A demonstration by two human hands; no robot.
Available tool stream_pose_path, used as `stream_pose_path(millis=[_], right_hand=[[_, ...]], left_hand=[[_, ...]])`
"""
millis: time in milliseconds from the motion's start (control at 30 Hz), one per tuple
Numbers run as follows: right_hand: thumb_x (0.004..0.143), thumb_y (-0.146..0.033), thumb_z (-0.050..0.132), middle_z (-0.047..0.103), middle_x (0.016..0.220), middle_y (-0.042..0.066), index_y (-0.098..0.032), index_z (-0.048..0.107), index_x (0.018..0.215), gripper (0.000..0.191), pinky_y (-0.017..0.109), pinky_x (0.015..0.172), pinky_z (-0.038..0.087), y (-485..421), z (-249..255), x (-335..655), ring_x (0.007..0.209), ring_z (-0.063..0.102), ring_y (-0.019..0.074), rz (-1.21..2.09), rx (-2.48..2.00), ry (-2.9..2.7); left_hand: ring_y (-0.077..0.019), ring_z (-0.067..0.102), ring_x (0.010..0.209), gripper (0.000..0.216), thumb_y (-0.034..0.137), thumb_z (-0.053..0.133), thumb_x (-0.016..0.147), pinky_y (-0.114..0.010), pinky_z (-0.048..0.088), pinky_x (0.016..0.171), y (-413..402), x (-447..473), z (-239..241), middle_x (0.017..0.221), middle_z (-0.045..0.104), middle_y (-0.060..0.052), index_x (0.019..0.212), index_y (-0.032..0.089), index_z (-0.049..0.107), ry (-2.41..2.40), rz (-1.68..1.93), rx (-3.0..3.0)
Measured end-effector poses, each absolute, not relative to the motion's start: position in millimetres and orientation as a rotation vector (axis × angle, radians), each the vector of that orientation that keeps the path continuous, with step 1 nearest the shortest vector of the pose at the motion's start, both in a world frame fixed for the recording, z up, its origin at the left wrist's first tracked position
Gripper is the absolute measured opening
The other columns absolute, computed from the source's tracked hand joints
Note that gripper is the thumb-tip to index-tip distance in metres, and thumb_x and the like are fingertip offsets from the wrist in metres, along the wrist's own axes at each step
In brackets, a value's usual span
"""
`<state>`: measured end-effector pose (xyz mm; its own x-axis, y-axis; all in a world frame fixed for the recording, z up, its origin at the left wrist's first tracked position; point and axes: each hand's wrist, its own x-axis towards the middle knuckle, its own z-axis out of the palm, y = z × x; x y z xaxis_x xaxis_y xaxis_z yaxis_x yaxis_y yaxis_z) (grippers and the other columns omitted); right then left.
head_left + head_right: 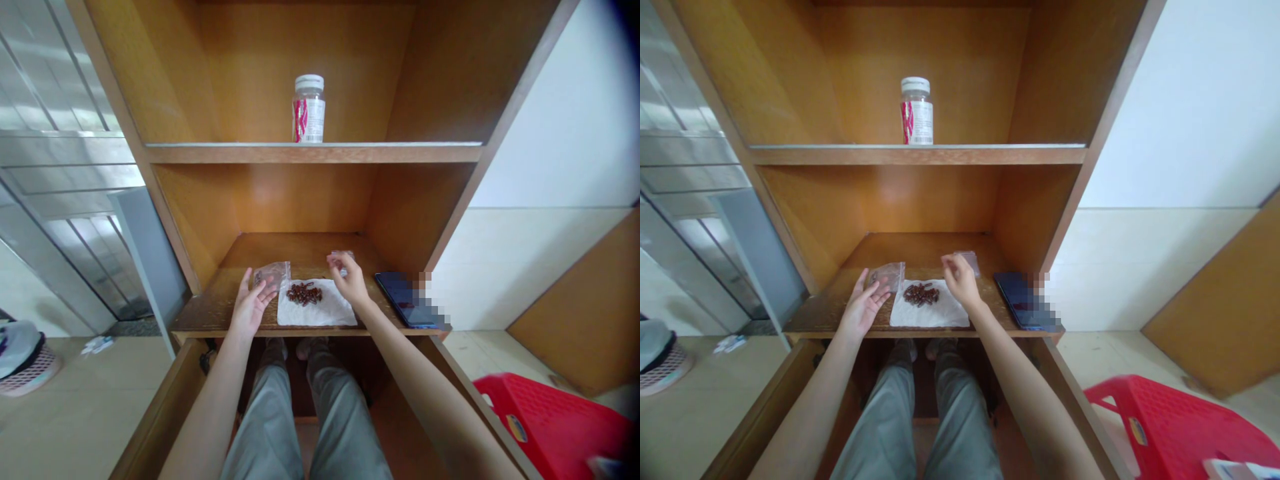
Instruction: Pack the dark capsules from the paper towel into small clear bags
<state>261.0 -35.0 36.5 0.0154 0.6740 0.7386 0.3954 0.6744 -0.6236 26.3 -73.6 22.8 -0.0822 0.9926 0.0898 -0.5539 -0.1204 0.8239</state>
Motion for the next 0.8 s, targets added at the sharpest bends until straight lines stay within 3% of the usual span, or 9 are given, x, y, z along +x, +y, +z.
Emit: stream_pose_path(millis=[133, 233, 300, 400, 500, 600, 700, 800], right_hand=[[0.074, -0.030, 0.053, 0.062, 0.075, 0.004, -0.016, 0.056, 0.088, 0.020, 0.028, 0.062, 0.047, -47.5, 51.8, 232.0, 0.064, 0.058, 0.0131, 0.950, -0.870, -1.511], [0.067, -0.027, 0.061, 0.064, 0.078, 0.004, -0.016, 0.053, 0.090, 0.027, 0.027, 0.060, 0.049, -56.4, 54.3, 208.4, 0.062, 0.060, 0.0116, 1.418, -0.862, -1.284], [0.065, -0.023, 0.063, 0.063, 0.070, 0.003, -0.015, 0.053, 0.086, 0.025, 0.025, 0.058, 0.049, -60.3, 52.5, 195.9, 0.058, 0.060, 0.0113, 1.582, -0.861, -1.211], [0.063, -0.017, 0.061, 0.057, 0.053, -0.002, -0.014, 0.053, 0.079, 0.018, 0.021, 0.047, 0.044, -61.9, 50.1, 184.1, 0.046, 0.054, 0.0091, 1.556, -0.887, -1.214], [0.064, -0.016, 0.054, 0.047, 0.042, -0.007, -0.015, 0.054, 0.073, 0.010, 0.017, 0.037, 0.033, -60.2, 52.9, 179.2, 0.035, 0.043, 0.0061, 1.384, -0.902, -1.257], [0.065, -0.019, 0.051, 0.041, 0.039, -0.009, -0.015, 0.056, 0.070, 0.008, 0.017, 0.036, 0.029, -57.3, 58.8, 177.4, 0.032, 0.035, 0.0049, 1.381, -0.857, -1.297], [0.067, -0.023, 0.050, 0.039, 0.040, -0.009, -0.015, 0.056, 0.069, 0.010, 0.018, 0.037, 0.029, -53.2, 62.5, 176.4, 0.033, 0.033, 0.0051, 1.421, -0.855, -1.360], [0.069, -0.023, 0.051, 0.047, 0.046, -0.005, -0.014, 0.058, 0.067, 0.012, 0.019, 0.042, 0.033, -48.6, 61.9, 176.4, 0.039, 0.040, 0.0063, 1.174, -0.964, -1.502]], left_hand=[[-0.0108, 0.064, 0.072, 0.074, 0.011, 0.060, 0.072, -0.027, 0.049, 0.074, -73.3, 25.0, 21.4, 0.093, 0.066, -0.005, 0.132, 0.031, 0.022, 0.722, 1.529, 0.833], [-0.0124, 0.065, 0.076, 0.076, 0.012, 0.060, 0.073, -0.028, 0.049, 0.075, -73.5, 23.8, 20.7, 0.093, 0.066, -0.005, 0.133, 0.031, 0.019, 0.710, 1.510, 0.864], [-0.0147, 0.065, 0.079, 0.074, 0.013, 0.060, 0.073, -0.030, 0.049, 0.076, -74.0, 23.4, 20.9, 0.094, 0.066, -0.005, 0.133, 0.031, 0.021, 0.701, 1.485, 0.880], [-0.0193, 0.065, 0.083, 0.055, 0.017, 0.060, 0.073, -0.034, 0.049, 0.077, -74.4, 24.1, 21.8, 0.094, 0.067, -0.008, 0.124, 0.023, 0.041, 0.691, 1.435, 0.869], [-0.0215, 0.065, 0.083, 0.027, 0.016, 0.062, 0.070, -0.037, 0.048, 0.079, -74.3, 25.7, 22.3, 0.093, 0.067, -0.009, 0.097, 0.014, 0.060, 0.665, 1.428, 0.823], [-0.0202, 0.065, 0.080, 0.012, 0.013, 0.064, 0.067, -0.037, 0.049, 0.079, -74.1, 26.4, 22.3, 0.091, 0.068, -0.006, 0.079, 0.013, 0.064, 0.628, 1.480, 0.785], [-0.0176, 0.065, 0.074, 0.012, 0.014, 0.066, 0.066, -0.034, 0.051, 0.073, -74.2, 25.3, 21.5, 0.084, 0.068, -0.005, 0.078, 0.013, 0.065, 0.638, 1.445, 0.804], [-0.0151, 0.064, 0.069, 0.016, 0.015, 0.067, 0.064, -0.032, 0.051, 0.072, -73.6, 25.2, 19.6, 0.081, 0.068, -0.005, 0.080, 0.013, 0.067, 0.685, 1.429, 0.827]])
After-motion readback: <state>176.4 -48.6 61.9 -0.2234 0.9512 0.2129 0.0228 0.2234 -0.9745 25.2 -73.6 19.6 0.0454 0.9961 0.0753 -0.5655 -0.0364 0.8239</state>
